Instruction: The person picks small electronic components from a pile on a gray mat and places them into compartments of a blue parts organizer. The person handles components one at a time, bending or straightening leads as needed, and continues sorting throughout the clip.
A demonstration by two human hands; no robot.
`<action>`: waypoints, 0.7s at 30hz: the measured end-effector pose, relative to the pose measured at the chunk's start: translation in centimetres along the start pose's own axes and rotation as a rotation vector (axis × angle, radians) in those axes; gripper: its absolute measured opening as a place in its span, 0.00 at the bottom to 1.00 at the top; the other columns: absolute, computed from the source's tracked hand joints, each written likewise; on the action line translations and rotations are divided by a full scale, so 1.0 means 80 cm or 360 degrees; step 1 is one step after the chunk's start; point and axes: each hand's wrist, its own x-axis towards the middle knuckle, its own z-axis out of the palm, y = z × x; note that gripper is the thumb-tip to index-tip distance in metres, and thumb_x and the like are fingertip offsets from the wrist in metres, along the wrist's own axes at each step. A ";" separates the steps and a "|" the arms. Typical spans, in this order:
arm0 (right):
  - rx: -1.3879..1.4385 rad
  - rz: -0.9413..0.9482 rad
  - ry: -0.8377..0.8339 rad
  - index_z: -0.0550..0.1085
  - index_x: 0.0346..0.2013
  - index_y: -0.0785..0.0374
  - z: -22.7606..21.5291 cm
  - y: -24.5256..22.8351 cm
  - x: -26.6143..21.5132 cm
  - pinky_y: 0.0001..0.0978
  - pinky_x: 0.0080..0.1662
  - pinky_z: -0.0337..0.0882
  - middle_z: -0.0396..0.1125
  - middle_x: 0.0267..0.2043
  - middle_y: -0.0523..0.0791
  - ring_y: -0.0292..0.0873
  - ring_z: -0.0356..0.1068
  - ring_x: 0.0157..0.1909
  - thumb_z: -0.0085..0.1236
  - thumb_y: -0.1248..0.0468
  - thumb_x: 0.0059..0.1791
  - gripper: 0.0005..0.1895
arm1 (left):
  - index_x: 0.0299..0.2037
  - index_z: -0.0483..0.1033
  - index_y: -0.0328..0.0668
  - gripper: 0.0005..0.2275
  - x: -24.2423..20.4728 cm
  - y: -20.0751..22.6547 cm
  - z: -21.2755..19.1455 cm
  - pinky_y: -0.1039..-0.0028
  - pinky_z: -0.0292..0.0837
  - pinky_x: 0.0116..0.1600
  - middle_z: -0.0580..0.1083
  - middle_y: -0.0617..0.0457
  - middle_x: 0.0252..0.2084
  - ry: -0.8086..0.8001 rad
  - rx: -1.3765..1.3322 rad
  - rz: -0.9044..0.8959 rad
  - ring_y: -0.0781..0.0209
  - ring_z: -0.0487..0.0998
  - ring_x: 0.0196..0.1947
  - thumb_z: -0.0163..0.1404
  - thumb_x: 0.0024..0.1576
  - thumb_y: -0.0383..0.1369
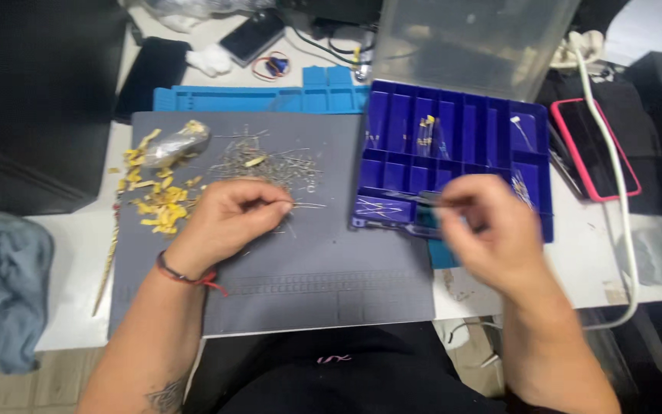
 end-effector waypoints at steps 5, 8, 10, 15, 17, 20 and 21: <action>-0.0107 0.0258 0.0051 0.71 0.46 0.66 -0.091 0.054 -0.056 0.22 0.36 0.70 0.73 0.44 0.48 0.36 0.69 0.35 0.60 0.73 0.52 0.10 | 0.35 0.85 0.44 0.02 0.000 0.006 0.002 0.83 0.64 0.34 0.80 0.60 0.33 0.0008 0.0256 -0.0296 0.75 0.70 0.28 0.60 0.56 0.29; -0.0287 0.0560 0.0134 0.71 0.50 0.60 -0.113 0.082 -0.084 0.22 0.41 0.65 0.74 0.45 0.42 0.32 0.64 0.31 0.61 0.69 0.54 0.11 | 0.36 0.85 0.44 0.02 -0.001 0.006 0.003 0.84 0.66 0.35 0.81 0.60 0.34 -0.0036 0.0275 -0.0320 0.76 0.72 0.29 0.60 0.55 0.29; -0.0188 0.0598 0.0138 0.72 0.48 0.60 -0.125 0.087 -0.094 0.20 0.38 0.63 0.72 0.44 0.42 0.31 0.63 0.34 0.61 0.68 0.54 0.09 | 0.35 0.85 0.43 0.03 0.002 0.015 0.006 0.83 0.66 0.36 0.81 0.61 0.34 -0.0026 0.0332 -0.0328 0.75 0.71 0.29 0.60 0.56 0.31; -0.0337 0.0538 0.0030 0.75 0.40 0.56 -0.135 0.094 -0.086 0.23 0.31 0.58 0.71 0.39 0.37 0.31 0.57 0.27 0.61 0.66 0.50 0.06 | 0.37 0.85 0.41 0.04 0.001 0.007 0.010 0.83 0.69 0.44 0.83 0.57 0.38 0.0039 0.0400 -0.0393 0.72 0.76 0.35 0.61 0.54 0.29; -0.0350 0.0562 -0.0009 0.76 0.40 0.54 -0.137 0.091 -0.081 0.22 0.27 0.57 0.71 0.37 0.37 0.31 0.56 0.26 0.61 0.66 0.48 0.07 | 0.37 0.86 0.40 0.04 0.002 0.008 0.010 0.82 0.72 0.49 0.84 0.55 0.40 0.0086 0.0449 -0.0442 0.71 0.80 0.39 0.62 0.53 0.28; -0.0419 0.0581 -0.0106 0.76 0.38 0.52 -0.136 0.088 -0.075 0.26 0.27 0.57 0.70 0.35 0.35 0.34 0.55 0.27 0.60 0.65 0.46 0.07 | 0.37 0.85 0.38 0.04 0.003 0.004 0.008 0.81 0.72 0.51 0.84 0.54 0.40 0.0056 0.0414 -0.0450 0.70 0.80 0.40 0.60 0.54 0.27; -0.0384 0.0565 -0.0113 0.76 0.38 0.52 -0.135 0.088 -0.075 0.26 0.27 0.57 0.69 0.36 0.36 0.33 0.58 0.29 0.59 0.65 0.47 0.06 | 0.37 0.86 0.39 0.04 0.003 0.008 0.009 0.81 0.72 0.49 0.84 0.54 0.39 0.0066 0.0435 -0.0488 0.70 0.79 0.39 0.61 0.54 0.28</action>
